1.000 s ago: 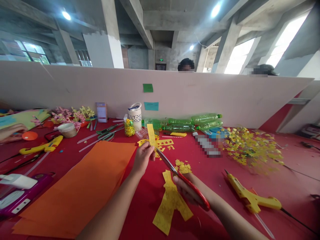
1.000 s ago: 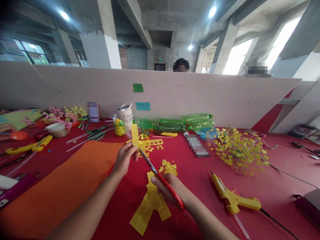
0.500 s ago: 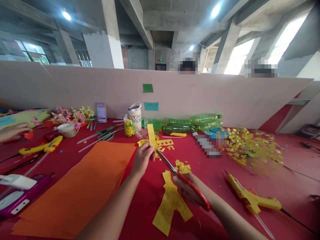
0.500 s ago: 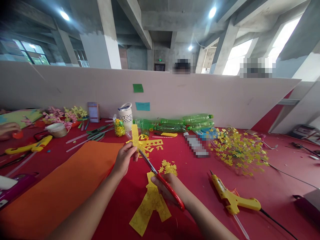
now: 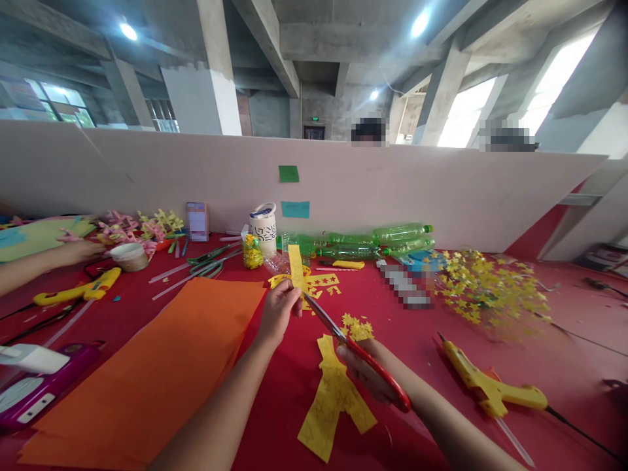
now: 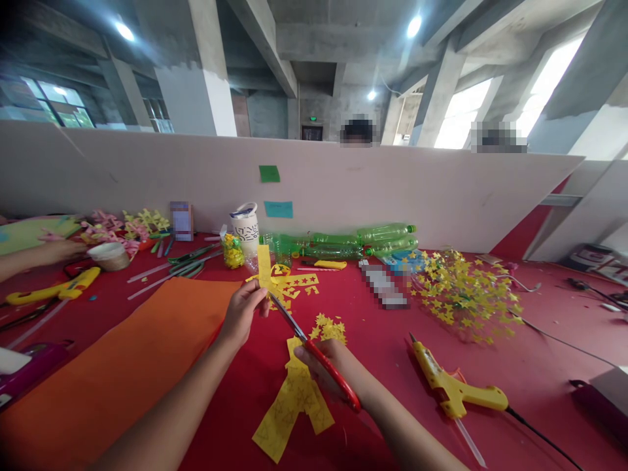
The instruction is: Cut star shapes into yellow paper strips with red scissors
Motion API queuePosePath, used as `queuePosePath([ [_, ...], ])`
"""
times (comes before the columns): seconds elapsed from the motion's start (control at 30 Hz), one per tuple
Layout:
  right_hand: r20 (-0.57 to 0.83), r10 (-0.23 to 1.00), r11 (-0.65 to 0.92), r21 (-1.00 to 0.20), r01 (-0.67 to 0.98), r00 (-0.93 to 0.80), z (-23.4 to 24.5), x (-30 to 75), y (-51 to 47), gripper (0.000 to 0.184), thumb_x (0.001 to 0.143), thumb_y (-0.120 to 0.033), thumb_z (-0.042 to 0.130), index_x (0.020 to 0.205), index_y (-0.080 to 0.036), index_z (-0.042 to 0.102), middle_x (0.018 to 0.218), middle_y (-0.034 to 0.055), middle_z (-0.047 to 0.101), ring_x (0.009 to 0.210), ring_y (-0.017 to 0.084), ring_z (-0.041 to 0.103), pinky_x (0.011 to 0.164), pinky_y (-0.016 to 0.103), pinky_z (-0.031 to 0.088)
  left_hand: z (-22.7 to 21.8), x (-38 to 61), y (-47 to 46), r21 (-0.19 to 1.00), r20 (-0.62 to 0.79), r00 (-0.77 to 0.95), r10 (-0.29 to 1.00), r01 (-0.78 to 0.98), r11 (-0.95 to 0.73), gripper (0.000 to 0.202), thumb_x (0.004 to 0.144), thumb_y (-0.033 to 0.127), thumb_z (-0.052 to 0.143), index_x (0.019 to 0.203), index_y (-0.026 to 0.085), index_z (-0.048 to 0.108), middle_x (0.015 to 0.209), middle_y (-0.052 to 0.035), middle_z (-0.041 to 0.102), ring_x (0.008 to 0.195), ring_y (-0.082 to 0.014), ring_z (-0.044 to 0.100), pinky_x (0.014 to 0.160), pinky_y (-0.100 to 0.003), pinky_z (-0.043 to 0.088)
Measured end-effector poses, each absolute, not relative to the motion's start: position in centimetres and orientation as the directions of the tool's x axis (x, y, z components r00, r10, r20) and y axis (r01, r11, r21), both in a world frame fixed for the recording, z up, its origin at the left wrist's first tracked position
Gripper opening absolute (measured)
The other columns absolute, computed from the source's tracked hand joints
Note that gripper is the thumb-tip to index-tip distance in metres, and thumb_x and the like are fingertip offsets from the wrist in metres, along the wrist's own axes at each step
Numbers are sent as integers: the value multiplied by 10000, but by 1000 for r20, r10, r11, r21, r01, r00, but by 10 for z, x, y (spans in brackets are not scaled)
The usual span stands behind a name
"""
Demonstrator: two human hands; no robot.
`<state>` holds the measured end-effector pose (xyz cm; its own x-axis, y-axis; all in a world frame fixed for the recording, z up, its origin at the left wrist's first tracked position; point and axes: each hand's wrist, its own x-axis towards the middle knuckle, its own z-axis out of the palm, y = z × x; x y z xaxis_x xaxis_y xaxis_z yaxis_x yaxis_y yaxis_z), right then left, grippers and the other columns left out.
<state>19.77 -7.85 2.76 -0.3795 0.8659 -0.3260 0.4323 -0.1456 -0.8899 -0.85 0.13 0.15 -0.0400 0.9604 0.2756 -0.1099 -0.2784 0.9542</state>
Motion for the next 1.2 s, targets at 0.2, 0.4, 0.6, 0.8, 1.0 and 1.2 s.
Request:
queuePosePath([
  [0.2, -355, 868, -197, -888, 415, -347, 27, 197, -78, 551, 788, -660, 548, 548, -178, 431, 409, -66, 379, 250, 38, 335, 286, 176, 240, 2, -8, 1, 955, 272, -39, 961, -113, -275, 206, 806, 320, 547, 648, 192, 514, 489, 48, 513, 438, -93, 458, 486, -225, 366],
  [0.4, -358, 871, -198, -882, 428, -336, 25, 197, -76, 540, 787, -642, 558, 534, -182, 432, 390, -66, 363, 254, 49, 334, 278, 183, 232, 3, -7, 0, 956, 268, -57, 962, -111, -273, 216, 797, 320, 542, 627, 193, 502, 477, 47, 502, 432, -94, 459, 486, -224, 365],
  [0.6, -326, 863, -163, -903, 398, -386, 16, 201, -70, 502, 799, -632, 554, 589, -184, 464, 377, -70, 370, 277, 69, 367, 299, 190, 271, 4, -5, -1, 951, 257, -42, 966, -166, -260, 223, 796, 342, 568, 647, 187, 512, 511, 43, 535, 441, -94, 483, 474, -224, 376],
  [0.8, -285, 855, -148, -935, 323, -432, 15, 200, -73, 539, 832, -655, 486, 590, -173, 479, 347, -81, 346, 288, 58, 343, 342, 182, 289, 2, -1, -3, 949, 212, -68, 975, -224, -222, 223, 768, 326, 615, 641, 179, 507, 510, 38, 561, 443, -100, 520, 475, -227, 393],
  [1.0, -281, 849, -165, -945, 281, -448, 16, 201, -74, 551, 808, -682, 503, 599, -173, 471, 366, -77, 373, 312, 59, 369, 372, 185, 337, 4, 4, -6, 937, 181, -52, 982, -294, -188, 176, 762, 307, 625, 697, 164, 546, 526, 34, 576, 441, -96, 526, 462, -225, 394],
  [1.2, -249, 878, -127, -945, 303, -410, 17, 198, -76, 572, 831, -689, 450, 564, -183, 452, 326, -75, 352, 283, 65, 347, 374, 202, 330, 4, 6, -7, 935, 173, -45, 984, -307, -178, 186, 763, 309, 632, 693, 163, 541, 522, 33, 580, 443, -95, 526, 462, -223, 397],
])
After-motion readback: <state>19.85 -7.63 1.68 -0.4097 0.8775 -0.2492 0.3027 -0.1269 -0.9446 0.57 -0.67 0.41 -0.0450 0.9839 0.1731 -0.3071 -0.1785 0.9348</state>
